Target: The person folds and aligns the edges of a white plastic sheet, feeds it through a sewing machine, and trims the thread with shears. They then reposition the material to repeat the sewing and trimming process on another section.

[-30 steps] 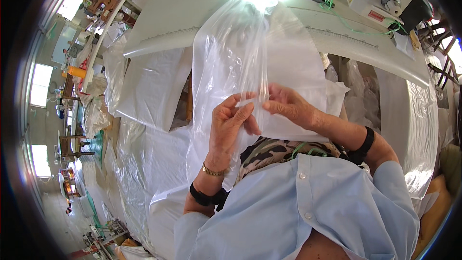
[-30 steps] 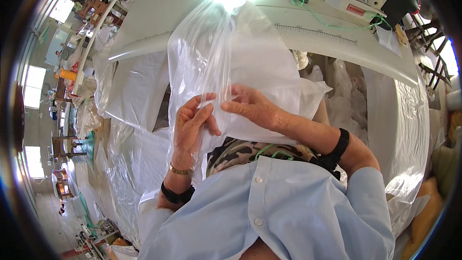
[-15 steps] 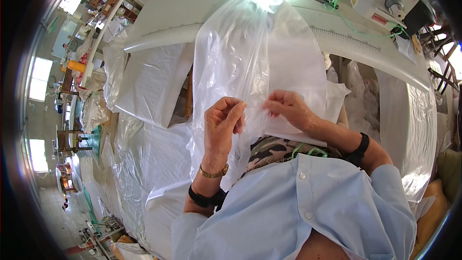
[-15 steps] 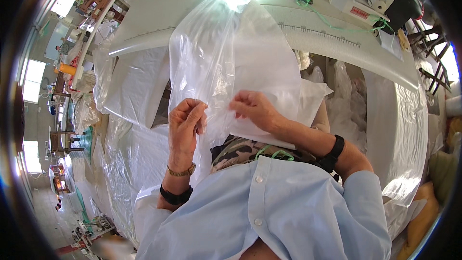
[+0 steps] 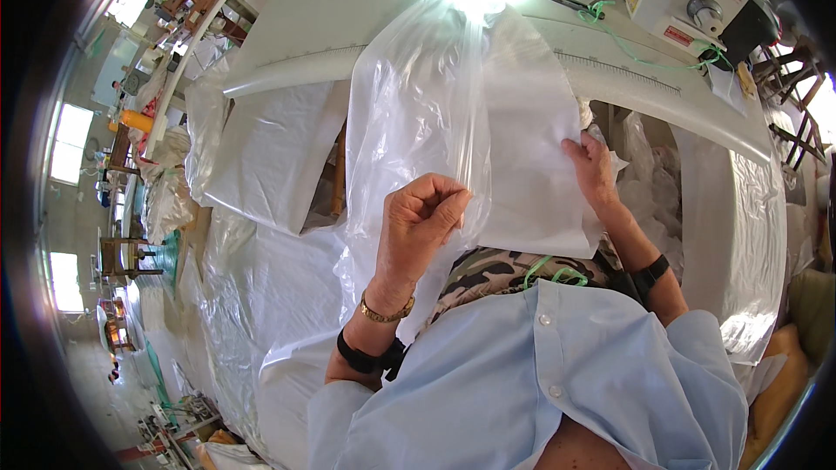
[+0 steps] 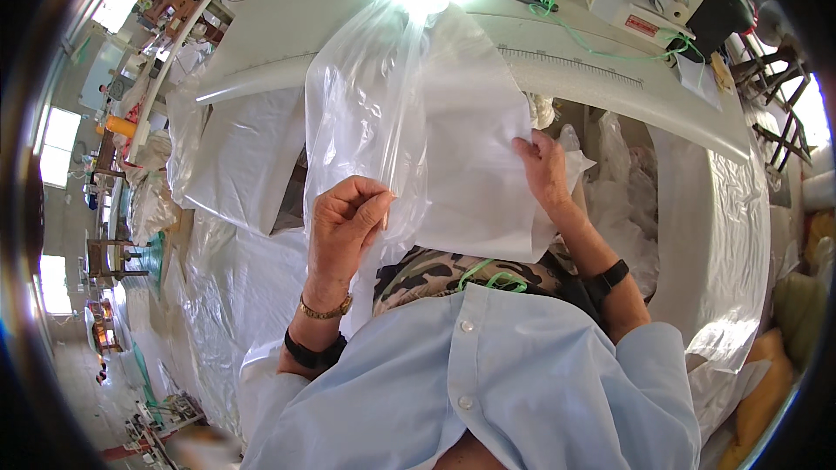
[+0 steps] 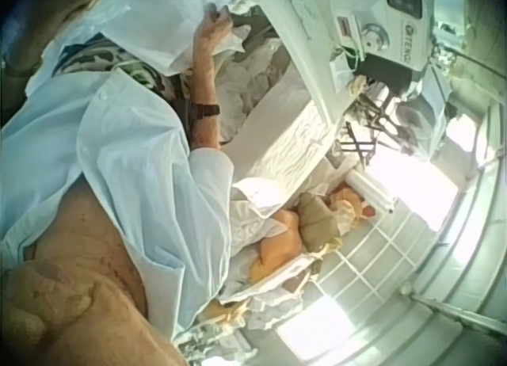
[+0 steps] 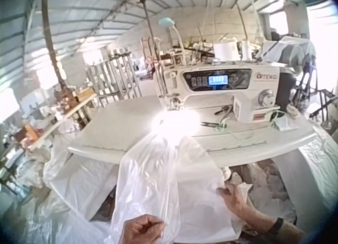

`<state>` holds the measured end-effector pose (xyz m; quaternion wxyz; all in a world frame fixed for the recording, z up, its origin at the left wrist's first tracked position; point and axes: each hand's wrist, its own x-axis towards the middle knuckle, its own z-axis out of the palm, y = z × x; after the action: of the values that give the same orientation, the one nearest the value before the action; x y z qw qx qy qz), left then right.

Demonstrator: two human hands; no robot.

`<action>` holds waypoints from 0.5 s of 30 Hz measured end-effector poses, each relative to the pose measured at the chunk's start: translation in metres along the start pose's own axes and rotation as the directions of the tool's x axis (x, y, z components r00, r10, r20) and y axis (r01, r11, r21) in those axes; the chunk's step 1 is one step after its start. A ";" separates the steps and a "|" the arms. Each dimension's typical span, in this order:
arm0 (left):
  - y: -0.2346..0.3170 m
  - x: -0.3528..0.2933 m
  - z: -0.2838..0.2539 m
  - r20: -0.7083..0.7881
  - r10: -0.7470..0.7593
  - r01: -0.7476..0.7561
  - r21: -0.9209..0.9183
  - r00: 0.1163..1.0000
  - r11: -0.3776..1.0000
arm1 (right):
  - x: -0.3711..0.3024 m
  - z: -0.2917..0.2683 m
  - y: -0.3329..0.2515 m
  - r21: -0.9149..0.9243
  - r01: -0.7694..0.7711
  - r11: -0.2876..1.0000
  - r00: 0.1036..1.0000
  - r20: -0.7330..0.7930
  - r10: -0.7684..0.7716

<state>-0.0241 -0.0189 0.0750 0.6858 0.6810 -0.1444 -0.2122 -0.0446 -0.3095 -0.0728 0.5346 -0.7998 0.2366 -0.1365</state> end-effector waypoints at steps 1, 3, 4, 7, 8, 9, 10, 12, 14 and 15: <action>0.001 0.001 0.001 0.003 -0.007 0.007 0.009 1.000 1.000 | -0.008 -0.006 -0.014 -0.033 0.124 0.992 0.991 0.056 -0.122; 0.004 0.002 0.003 0.023 0.106 -0.108 0.082 0.994 0.991 | -0.031 -0.018 -0.051 -0.045 0.352 0.935 0.911 0.247 -0.331; 0.004 0.003 0.005 0.028 0.106 -0.108 0.079 0.994 0.991 | -0.044 -0.023 -0.070 0.013 0.477 0.879 0.812 0.375 -0.447; 0.006 0.002 0.011 0.066 0.172 -0.181 0.173 0.983 0.968 | -0.073 -0.028 -0.120 0.132 0.366 0.921 0.727 0.578 -0.371; 0.007 0.001 0.013 0.084 0.174 -0.189 0.215 0.981 0.958 | -0.077 -0.021 -0.132 0.109 0.326 0.939 0.740 0.589 -0.325; 0.008 0.000 0.014 0.102 0.174 -0.194 0.255 0.980 0.947 | -0.080 -0.016 -0.141 0.194 0.441 0.876 0.726 0.497 -0.475; 0.008 -0.001 0.016 0.107 0.178 -0.201 0.275 0.978 0.940 | -0.084 -0.015 -0.147 0.233 0.494 0.838 0.711 0.447 -0.543; 0.008 -0.002 0.018 0.108 0.194 -0.219 0.327 0.975 0.919 | -0.090 -0.014 -0.153 0.217 0.532 0.818 0.664 0.493 -0.562; 0.008 -0.003 0.020 0.109 0.210 -0.236 0.371 0.972 0.898 | -0.095 -0.016 -0.155 0.135 0.525 0.840 0.594 0.649 -0.475; 0.007 -0.004 0.021 0.113 0.245 -0.270 0.390 0.963 0.880 | -0.098 -0.016 -0.155 0.155 0.523 0.838 0.591 0.643 -0.487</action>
<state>-0.0367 -0.0352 0.0828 0.5487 0.7753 -0.2946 -0.1054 -0.0994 -0.2223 0.0791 0.5014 -0.8415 -0.2007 0.0149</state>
